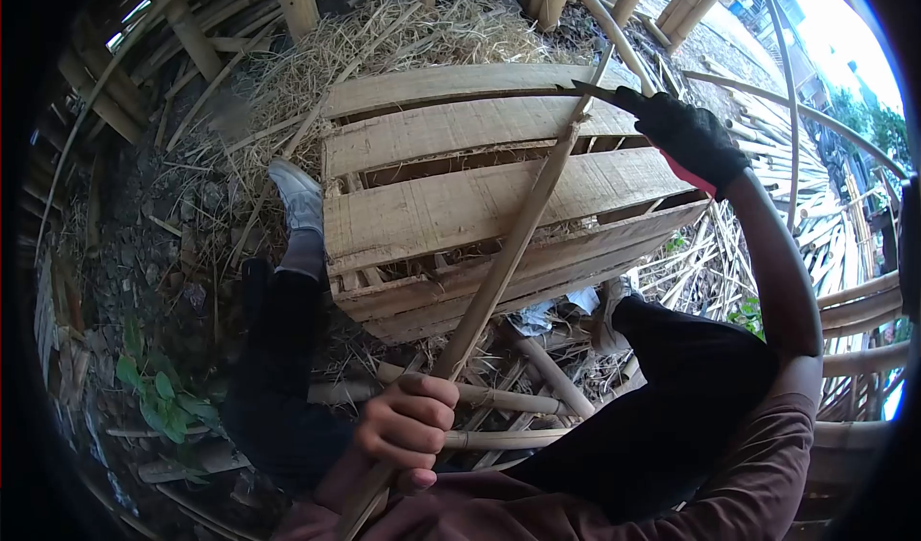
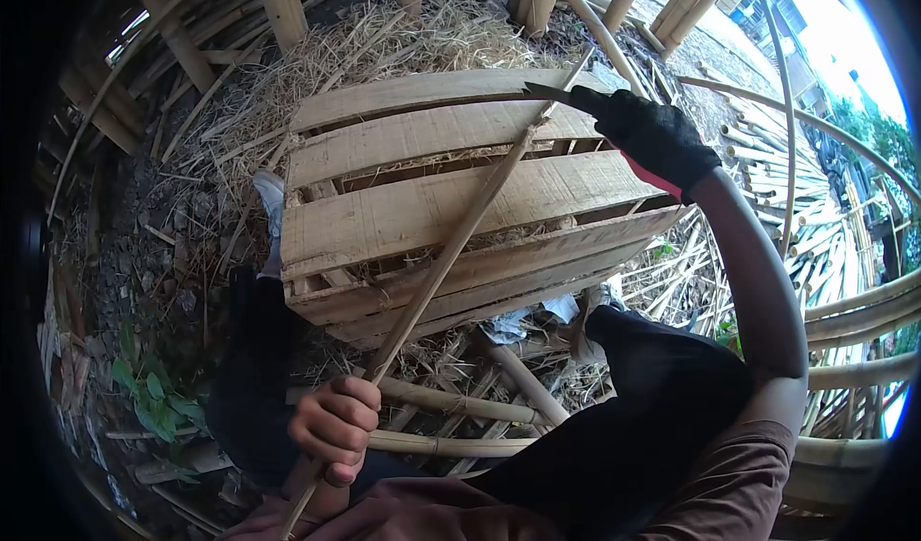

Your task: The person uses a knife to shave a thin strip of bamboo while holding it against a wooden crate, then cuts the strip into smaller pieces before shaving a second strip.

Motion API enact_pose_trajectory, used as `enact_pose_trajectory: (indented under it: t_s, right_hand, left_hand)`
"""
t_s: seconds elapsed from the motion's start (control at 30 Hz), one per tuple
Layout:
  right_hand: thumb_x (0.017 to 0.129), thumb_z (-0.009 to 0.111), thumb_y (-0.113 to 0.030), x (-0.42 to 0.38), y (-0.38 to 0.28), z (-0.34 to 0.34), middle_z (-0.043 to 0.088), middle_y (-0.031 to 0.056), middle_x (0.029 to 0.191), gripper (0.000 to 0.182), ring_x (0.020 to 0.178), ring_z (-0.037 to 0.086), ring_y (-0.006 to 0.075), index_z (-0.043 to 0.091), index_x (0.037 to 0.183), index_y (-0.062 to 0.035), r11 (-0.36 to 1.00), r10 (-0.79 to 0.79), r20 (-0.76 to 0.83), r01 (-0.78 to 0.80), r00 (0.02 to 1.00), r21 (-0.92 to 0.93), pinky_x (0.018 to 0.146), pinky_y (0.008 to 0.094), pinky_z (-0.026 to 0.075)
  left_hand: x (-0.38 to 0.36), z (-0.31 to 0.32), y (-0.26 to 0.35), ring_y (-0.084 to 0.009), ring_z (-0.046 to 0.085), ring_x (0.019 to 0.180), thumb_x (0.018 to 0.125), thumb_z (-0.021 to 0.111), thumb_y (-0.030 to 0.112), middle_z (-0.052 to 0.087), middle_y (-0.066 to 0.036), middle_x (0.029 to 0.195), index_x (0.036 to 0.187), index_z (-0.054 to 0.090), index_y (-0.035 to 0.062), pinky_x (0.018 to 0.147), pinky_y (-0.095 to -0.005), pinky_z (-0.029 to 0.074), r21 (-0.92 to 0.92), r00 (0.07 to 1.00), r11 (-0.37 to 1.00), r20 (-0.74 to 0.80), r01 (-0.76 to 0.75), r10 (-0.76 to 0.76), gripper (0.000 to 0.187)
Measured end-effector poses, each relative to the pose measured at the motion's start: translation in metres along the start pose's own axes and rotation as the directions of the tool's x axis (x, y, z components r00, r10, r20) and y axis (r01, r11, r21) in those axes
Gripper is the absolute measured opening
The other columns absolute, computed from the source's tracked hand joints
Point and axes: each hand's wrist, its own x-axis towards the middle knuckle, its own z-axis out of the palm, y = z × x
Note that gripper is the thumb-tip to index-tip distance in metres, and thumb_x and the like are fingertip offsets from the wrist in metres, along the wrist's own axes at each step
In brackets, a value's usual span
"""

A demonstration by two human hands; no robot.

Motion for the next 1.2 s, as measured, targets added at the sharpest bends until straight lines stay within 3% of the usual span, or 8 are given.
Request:
enact_pose_trajectory:
  t_s: [0.2,0.27,0.73,0.8,0.93,0.97,1.0,1.2]
  right_hand:
    - [0.097,0.051,-0.014,-0.013,0.055,0.06,0.062,0.008,0.085,0.043,0.072,0.066,0.0267,0.056,0.137,-0.0297,0.924,-0.04,0.053,0.057,0.998,-0.379,0.062,0.0406,0.053]
    - [0.096,0.048,-0.009,-0.013,0.083,0.084,0.061,0.0079,0.085,0.046,0.075,0.066,0.0246,0.055,0.138,-0.0273,0.847,0.231,0.11,-0.144,0.967,-0.511,0.06,0.0367,0.052]
    - [0.097,0.052,-0.047,-0.004,0.03,0.029,0.069,0.0125,0.1,0.041,0.093,0.067,0.0335,0.063,0.128,-0.0234,0.887,0.456,-0.069,-0.446,0.887,0.12,0.081,0.0461,0.052]
    - [0.097,0.054,-0.043,-0.002,0.027,0.028,0.07,0.0113,0.097,0.034,0.086,0.068,0.0326,0.067,0.119,-0.0193,0.912,0.4,-0.178,-0.37,0.899,0.179,0.077,0.0431,0.053]
    - [0.098,0.057,-0.023,-0.011,-0.06,-0.033,0.064,0.0087,0.08,0.023,0.067,0.058,0.0177,0.068,0.113,-0.0091,0.544,0.318,0.253,-0.394,0.914,0.741,0.061,0.0325,0.048]
    - [0.095,0.059,-0.016,-0.015,-0.086,-0.049,0.064,0.0096,0.084,0.021,0.07,0.063,0.0194,0.069,0.113,-0.0107,0.669,0.146,0.257,-0.287,0.955,0.685,0.061,0.0324,0.05]
    - [0.098,0.055,-0.025,-0.016,-0.095,-0.025,0.07,0.0115,0.089,0.021,0.07,0.068,0.0293,0.068,0.11,-0.0135,0.831,-0.361,-0.28,0.444,0.889,0.337,0.062,0.0379,0.055]
    - [0.095,0.06,-0.032,-0.063,-0.197,-0.055,0.065,0.0097,0.079,0.022,0.065,0.067,0.0287,0.066,0.1,-0.0118,0.817,-0.269,-0.111,0.288,0.957,0.499,0.054,0.039,0.052]
  left_hand:
    - [-0.003,0.001,0.0,-0.013,0.042,0.041,0.1,0.051,0.033,0.035,0.002,0.042,0.043,0.034,0.0107,0.053,-0.0289,0.042,0.01,0.999,1.0,-0.049,-0.001,0.002,0.063]
    - [-0.003,-0.001,0.0,-0.0127,0.042,0.041,0.099,0.052,0.035,0.036,0.002,0.042,0.042,0.034,0.0114,0.053,-0.029,0.042,0.004,0.998,1.0,-0.067,0.022,-0.021,0.064]
    - [-0.009,-0.004,-0.004,-0.0125,0.042,0.041,0.098,0.052,0.035,0.037,0.003,0.041,0.042,0.034,0.0112,0.053,-0.0296,0.043,0.003,0.997,1.0,-0.079,-0.001,0.001,0.064]
    - [-0.01,-0.004,-0.004,-0.0125,0.042,0.041,0.098,0.052,0.035,0.037,0.003,0.041,0.042,0.033,0.0112,0.053,-0.0294,0.043,-0.002,0.996,1.0,-0.084,-0.013,0.013,0.064]
    - [-0.01,-0.006,-0.002,-0.0125,0.042,0.041,0.098,0.052,0.033,0.036,0.002,0.041,0.041,0.032,0.0112,0.051,-0.0291,0.042,0.008,0.996,1.0,-0.08,0.025,-0.024,0.064]
    - [-0.009,-0.005,-0.001,-0.0124,0.042,0.041,0.098,0.052,0.032,0.035,0.002,0.041,0.042,0.031,0.011,0.05,-0.0291,0.041,0.008,0.997,0.999,-0.068,0.035,-0.035,0.064]
    - [-0.008,-0.005,-0.002,-0.0124,0.042,0.041,0.098,0.052,0.032,0.035,0.002,0.041,0.042,0.031,0.011,0.05,-0.0291,0.041,0.014,0.997,0.999,-0.075,0.03,-0.028,0.064]
    - [0.007,0.001,0.003,-0.016,0.041,0.04,0.096,0.054,0.026,0.033,0.0,0.044,0.046,0.034,0.0091,0.047,-0.0312,0.041,0.015,0.993,0.999,0.115,0.028,-0.029,0.056]
